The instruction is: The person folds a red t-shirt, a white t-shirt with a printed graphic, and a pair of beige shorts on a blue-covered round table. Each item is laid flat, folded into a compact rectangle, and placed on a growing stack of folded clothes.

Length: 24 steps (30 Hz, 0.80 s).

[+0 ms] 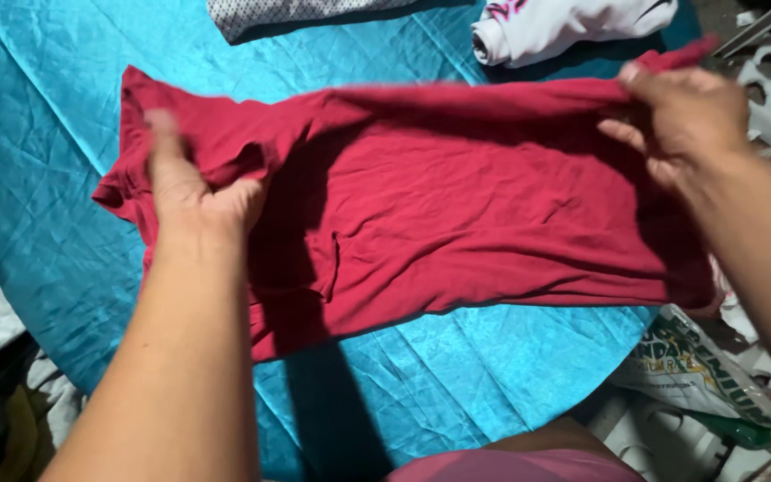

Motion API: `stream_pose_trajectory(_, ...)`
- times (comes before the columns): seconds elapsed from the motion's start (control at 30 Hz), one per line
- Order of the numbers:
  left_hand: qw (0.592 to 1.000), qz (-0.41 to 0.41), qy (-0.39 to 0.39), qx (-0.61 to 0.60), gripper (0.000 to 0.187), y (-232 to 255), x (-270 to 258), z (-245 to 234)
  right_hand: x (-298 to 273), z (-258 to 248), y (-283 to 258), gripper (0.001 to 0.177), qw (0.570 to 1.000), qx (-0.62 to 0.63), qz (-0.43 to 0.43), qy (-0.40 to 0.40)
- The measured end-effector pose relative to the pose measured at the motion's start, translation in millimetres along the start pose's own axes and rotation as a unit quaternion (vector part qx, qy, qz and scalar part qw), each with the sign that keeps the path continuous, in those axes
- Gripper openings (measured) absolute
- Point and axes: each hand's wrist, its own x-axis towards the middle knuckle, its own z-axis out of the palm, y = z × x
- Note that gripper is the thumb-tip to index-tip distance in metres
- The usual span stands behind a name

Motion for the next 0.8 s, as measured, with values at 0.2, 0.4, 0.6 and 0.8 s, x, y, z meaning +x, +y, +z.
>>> stream_pose_trajectory(0.2, 0.981, 0.161, -0.111, 0.015, 0.043, -16, -48, -36, -26, -29, 18, 0.052, 0.980, 0.142, 0.142, -0.004)
stream_pose_trajectory(0.4, 0.936, 0.329, 0.125, 0.012, 0.041, -58, -118, -84, -69, -74, 39, 0.051, 0.989, 0.090, 0.100, -0.061)
stream_pose_trajectory(0.6, 0.933, 0.269, 0.235, -0.046, 0.044, -75, -146, -95, -72, -96, 68, 0.023, 0.977, 0.176, 0.113, -0.037)
stream_pose_trajectory(0.8, 0.922, 0.210, 0.320, -0.059, 0.042, -71, -144, -109, -72, -109, 87, 0.049, 0.979, 0.106, 0.172, 0.031)
